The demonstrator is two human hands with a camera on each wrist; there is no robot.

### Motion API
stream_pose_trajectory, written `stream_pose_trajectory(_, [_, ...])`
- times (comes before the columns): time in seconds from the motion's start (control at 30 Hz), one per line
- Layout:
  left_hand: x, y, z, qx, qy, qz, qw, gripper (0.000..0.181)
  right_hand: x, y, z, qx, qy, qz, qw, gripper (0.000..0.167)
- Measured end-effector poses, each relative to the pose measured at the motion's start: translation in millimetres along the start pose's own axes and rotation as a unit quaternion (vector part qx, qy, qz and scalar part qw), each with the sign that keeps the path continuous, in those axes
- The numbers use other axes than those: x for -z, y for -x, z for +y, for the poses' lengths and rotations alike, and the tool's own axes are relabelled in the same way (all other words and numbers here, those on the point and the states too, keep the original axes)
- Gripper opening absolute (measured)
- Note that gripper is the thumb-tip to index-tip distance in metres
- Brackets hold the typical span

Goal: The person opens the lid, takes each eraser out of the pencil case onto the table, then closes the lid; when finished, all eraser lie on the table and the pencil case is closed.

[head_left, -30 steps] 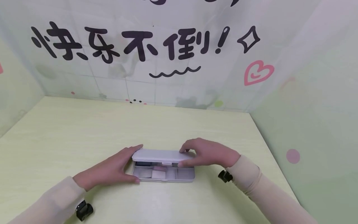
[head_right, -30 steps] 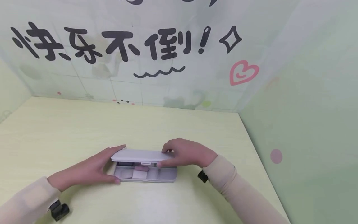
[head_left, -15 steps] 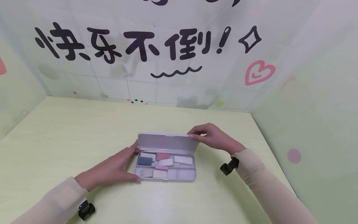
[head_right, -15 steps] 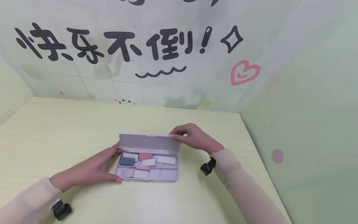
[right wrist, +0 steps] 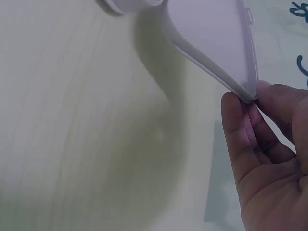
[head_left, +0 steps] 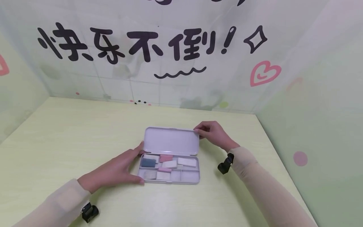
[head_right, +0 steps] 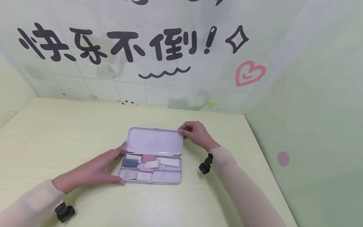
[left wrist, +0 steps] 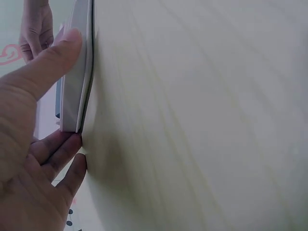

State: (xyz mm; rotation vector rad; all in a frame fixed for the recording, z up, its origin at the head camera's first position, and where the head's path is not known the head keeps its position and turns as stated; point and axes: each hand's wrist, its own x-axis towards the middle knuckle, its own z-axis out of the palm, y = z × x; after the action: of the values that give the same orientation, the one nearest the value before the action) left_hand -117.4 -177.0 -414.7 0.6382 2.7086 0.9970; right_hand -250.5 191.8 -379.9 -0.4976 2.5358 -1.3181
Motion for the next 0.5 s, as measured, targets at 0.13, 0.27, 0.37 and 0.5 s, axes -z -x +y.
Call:
stream_pose_trajectory(0.13, [1.3, -2.1, 3.4, -0.005, -0.009, -0.009, 0.9999, 0.127, -3.8, -5.0, 8.3, -0.008, 0.008, 0.007, 0.9999, 0.019])
stream_pose_trajectory(0.27, [3.0, -3.7, 5.8, -0.003, -0.036, -0.019, 0.9992, 0.116, -8.8, -9.5, 14.8, -0.014, 0.024, 0.012, 0.9995, 0.018])
stream_pose_trajectory(0.37, [3.0, -4.6, 6.2, -0.006, -0.053, -0.018, 0.9984, 0.111, -12.1, -11.1, 18.4, -0.026, 0.029, 0.015, 0.9991, 0.018])
stream_pose_trajectory(0.5, [2.8, -4.3, 5.5, -0.009, -0.068, -0.013, 0.9975, 0.108, -16.8, -13.0, 22.7, -0.039, 0.028, 0.013, 0.9988, 0.018])
